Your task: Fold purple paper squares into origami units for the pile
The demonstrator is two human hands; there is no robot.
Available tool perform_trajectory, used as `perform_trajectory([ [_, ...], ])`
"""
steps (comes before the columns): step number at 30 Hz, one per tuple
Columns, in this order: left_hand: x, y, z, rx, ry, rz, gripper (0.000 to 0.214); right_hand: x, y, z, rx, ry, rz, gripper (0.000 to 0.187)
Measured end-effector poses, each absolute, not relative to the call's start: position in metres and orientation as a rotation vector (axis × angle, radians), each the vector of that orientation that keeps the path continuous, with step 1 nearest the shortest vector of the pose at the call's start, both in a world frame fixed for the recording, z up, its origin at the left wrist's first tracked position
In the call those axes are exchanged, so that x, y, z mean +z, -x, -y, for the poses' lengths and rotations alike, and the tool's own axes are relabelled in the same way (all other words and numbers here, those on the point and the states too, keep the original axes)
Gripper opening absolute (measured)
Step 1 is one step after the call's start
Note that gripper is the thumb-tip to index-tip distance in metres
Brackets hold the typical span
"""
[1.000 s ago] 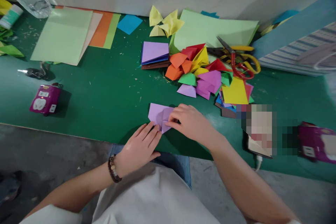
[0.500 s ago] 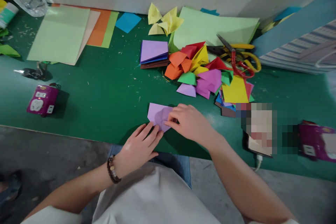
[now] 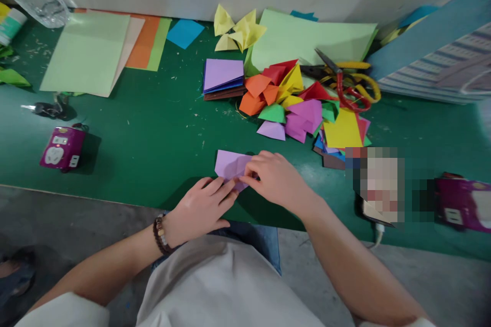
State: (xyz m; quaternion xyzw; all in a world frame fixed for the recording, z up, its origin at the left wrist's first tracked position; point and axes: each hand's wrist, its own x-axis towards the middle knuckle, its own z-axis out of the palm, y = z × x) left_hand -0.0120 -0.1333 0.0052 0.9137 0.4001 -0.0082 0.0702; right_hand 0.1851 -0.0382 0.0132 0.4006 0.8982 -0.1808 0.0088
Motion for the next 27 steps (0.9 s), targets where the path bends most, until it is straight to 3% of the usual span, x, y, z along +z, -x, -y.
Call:
perform_trajectory([
  [7, 0.012, 0.011, 0.123, 0.016, -2.742, -1.164, 0.068, 0.011, -0.185, 0.040, -0.510, -1.267, -2.826, 0.022],
  [15, 0.017, 0.010, 0.117, 0.058, -2.731, -1.154, 0.067, -0.008, -0.208, 0.074, -0.328, -1.534, -3.179, 0.010],
  [27, 0.026, 0.006, 0.114, 0.061, -2.676, -1.202, 0.070, -0.024, -0.197, 0.095, -0.156, -1.385, -3.269, 0.022],
])
